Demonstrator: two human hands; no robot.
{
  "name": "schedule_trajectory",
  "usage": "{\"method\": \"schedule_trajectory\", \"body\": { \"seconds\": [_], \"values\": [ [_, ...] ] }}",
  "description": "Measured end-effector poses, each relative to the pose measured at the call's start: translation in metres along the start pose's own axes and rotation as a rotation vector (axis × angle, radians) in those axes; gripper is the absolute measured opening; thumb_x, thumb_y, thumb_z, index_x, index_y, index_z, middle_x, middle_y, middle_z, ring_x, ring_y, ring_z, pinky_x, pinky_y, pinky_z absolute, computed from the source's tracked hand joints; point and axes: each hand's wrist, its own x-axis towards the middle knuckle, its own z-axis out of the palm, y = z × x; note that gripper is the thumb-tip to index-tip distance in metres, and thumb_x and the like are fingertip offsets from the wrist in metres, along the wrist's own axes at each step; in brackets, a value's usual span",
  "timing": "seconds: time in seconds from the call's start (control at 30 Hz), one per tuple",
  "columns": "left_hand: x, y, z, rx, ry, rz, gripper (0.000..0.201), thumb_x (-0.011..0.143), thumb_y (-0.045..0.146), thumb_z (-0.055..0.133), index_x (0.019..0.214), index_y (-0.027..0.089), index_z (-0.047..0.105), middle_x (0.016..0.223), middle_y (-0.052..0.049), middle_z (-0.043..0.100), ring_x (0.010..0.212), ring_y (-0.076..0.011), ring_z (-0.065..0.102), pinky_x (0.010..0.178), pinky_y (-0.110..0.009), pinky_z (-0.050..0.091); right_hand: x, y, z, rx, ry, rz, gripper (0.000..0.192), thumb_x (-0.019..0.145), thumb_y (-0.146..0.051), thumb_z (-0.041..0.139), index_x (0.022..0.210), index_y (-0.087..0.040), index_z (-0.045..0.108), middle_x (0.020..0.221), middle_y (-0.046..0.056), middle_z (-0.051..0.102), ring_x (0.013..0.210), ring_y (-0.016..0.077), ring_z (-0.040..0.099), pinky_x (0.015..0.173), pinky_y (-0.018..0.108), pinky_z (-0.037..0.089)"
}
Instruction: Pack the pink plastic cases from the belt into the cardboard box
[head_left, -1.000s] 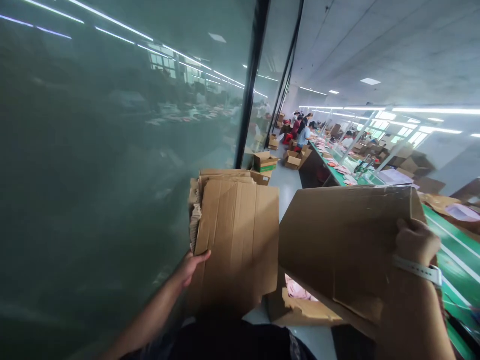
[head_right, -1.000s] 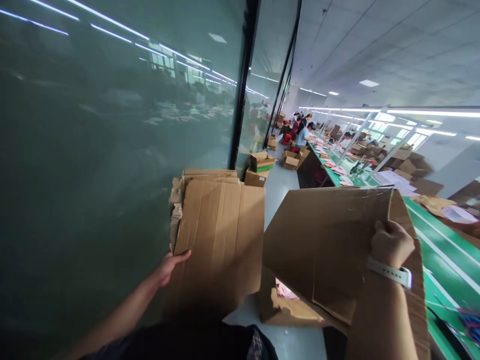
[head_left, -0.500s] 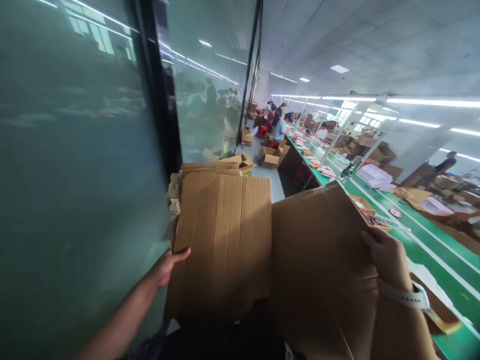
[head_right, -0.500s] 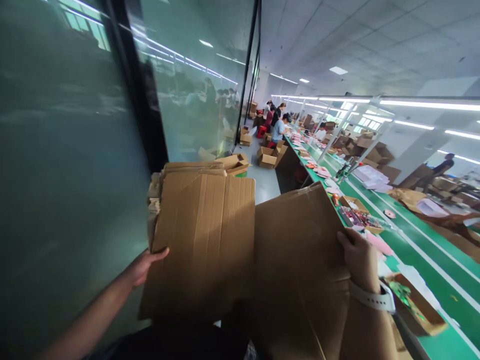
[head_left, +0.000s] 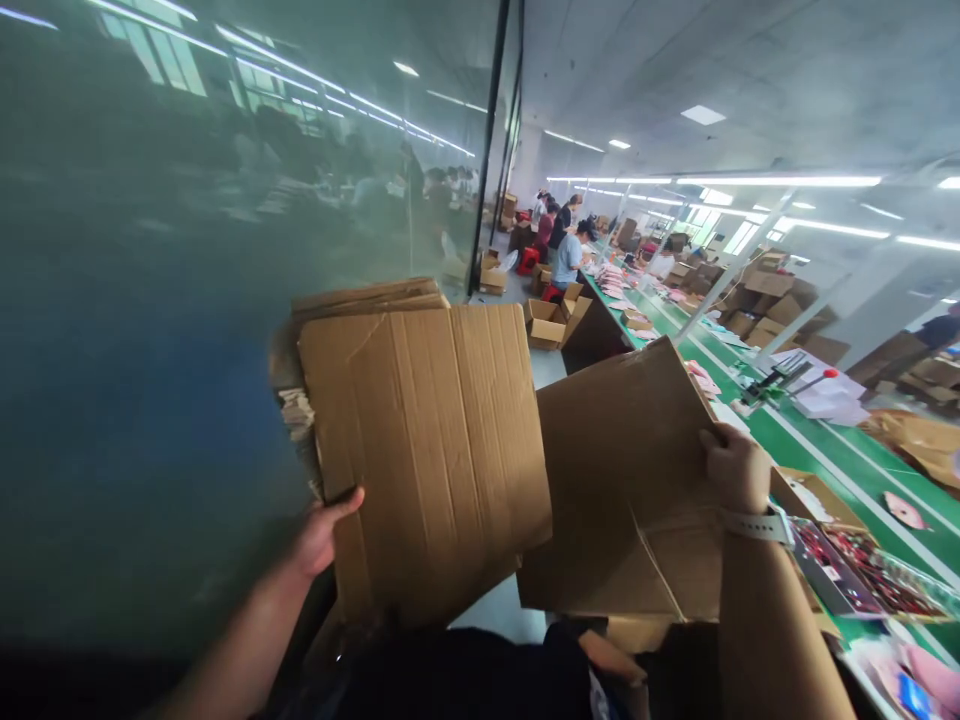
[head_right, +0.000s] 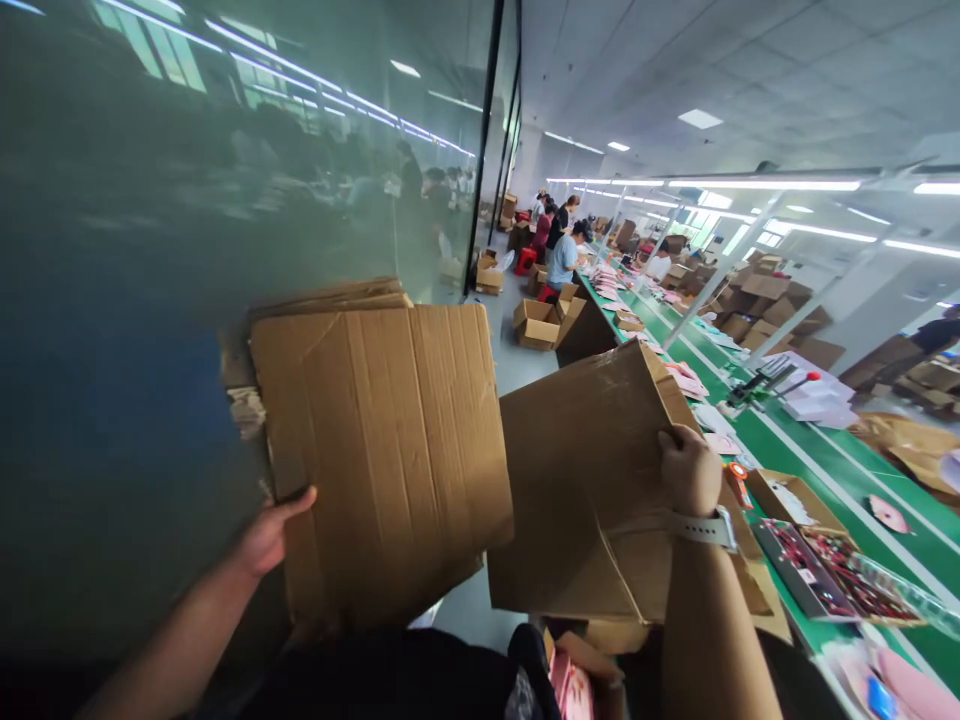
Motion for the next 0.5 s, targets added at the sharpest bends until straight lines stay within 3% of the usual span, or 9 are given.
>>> {"method": "schedule_trajectory", "body": {
  "seconds": [0.1,0.23,0.37,0.43,0.5],
  "values": [
    [-0.019,-0.01,0.073,-0.072,-0.057,-0.064,0.047,0.033,0.016,0.092,0.076,0.019,0.073,0.076,-0.002,0.078,0.144,-0.0423,0.049,0.125,-0.055,0.037,0.027,0.053,0.008,-0.035,-0.06,0.036,0.047,0.079,-0.043,0.048,0.096,-0.013,0.079,0.089,0.018,0.077,0.08,0.0287,0.064,0.068,0.035,0.041],
    [-0.015,-0.006,0.162,-0.116,-0.163,-0.061,0.056,0.037,0.019,0.097,0.088,0.017,0.073,0.084,-0.002,0.079,0.138,-0.0425,0.054,0.118,-0.058,0.044,0.049,0.095,0.028,-0.027,-0.146,0.071,0.043,0.083,-0.039,0.045,0.095,-0.014,0.078,0.093,0.018,0.077,0.081,0.0275,0.066,0.068,0.033,0.04],
    [0.017,-0.01,0.223,-0.164,-0.135,-0.015,0.053,0.043,0.02,0.094,0.091,0.018,0.073,0.087,0.001,0.078,0.111,-0.0279,0.069,0.112,-0.047,0.051,0.066,0.119,0.062,0.046,-0.249,0.054,0.039,0.083,-0.043,0.046,0.089,-0.016,0.074,0.089,0.016,0.076,0.079,0.0265,0.066,0.069,0.032,0.04],
    [0.038,-0.015,0.248,-0.192,-0.078,0.014,0.051,0.043,0.017,0.091,0.091,0.019,0.074,0.088,0.003,0.077,0.094,-0.0196,0.069,0.109,-0.042,0.054,0.084,0.127,0.085,0.076,-0.297,0.035,0.034,0.082,-0.043,0.047,0.082,-0.019,0.071,0.084,0.014,0.075,0.076,0.025,0.065,0.067,0.031,0.039],
    [0.061,-0.018,0.273,-0.205,-0.006,0.029,0.049,0.043,0.015,0.088,0.09,0.02,0.075,0.087,0.003,0.076,0.084,-0.0168,0.067,0.107,-0.041,0.055,0.11,0.133,0.112,0.081,-0.325,0.022,0.029,0.082,-0.042,0.048,0.075,-0.02,0.067,0.078,0.011,0.073,0.072,0.0238,0.063,0.066,0.03,0.038]
  ]
}}
